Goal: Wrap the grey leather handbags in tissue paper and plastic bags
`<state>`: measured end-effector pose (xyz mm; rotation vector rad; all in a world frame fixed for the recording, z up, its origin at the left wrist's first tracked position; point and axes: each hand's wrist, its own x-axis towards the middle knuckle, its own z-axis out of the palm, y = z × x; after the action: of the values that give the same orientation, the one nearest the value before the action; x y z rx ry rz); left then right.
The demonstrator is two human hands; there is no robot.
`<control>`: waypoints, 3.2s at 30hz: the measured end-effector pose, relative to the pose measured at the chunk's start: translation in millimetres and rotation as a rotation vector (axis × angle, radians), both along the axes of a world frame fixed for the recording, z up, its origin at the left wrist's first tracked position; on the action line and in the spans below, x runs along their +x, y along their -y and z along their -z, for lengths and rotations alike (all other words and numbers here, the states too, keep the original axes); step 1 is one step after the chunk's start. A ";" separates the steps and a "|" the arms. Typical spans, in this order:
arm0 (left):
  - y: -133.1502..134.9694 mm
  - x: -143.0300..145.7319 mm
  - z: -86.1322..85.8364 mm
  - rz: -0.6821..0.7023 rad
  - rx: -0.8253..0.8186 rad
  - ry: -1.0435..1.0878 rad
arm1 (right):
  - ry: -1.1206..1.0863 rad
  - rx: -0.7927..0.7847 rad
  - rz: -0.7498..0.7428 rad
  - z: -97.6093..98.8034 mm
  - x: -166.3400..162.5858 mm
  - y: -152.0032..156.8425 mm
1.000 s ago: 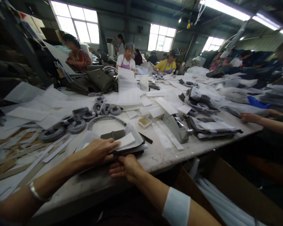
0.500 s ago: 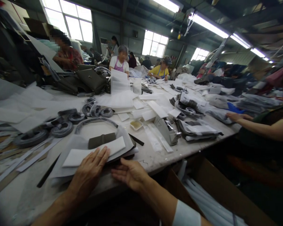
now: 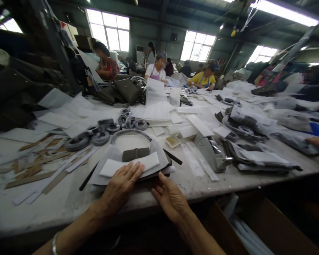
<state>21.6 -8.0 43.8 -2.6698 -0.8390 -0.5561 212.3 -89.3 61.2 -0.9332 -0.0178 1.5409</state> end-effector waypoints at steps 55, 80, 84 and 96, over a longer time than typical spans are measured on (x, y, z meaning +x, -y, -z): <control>-15.2 -20.9 19.8 -0.069 0.192 0.098 | 2.285 0.040 -0.529 -31.1 139.9 -129.6; -18.2 -22.8 19.0 -0.015 0.202 0.127 | 2.185 -0.152 -0.369 -25.1 202.7 -43.9; -17.8 -22.3 18.6 -0.012 0.209 0.115 | 2.021 -0.203 -0.468 2.4 206.7 -24.1; -15.6 -18.9 19.1 -0.034 0.208 0.113 | 2.025 -0.065 -0.292 -7.5 210.0 -18.9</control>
<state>2.7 7.6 24.6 -2.4511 -0.8071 -0.7491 422.3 -70.4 68.7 -2.1903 -1.5454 0.2261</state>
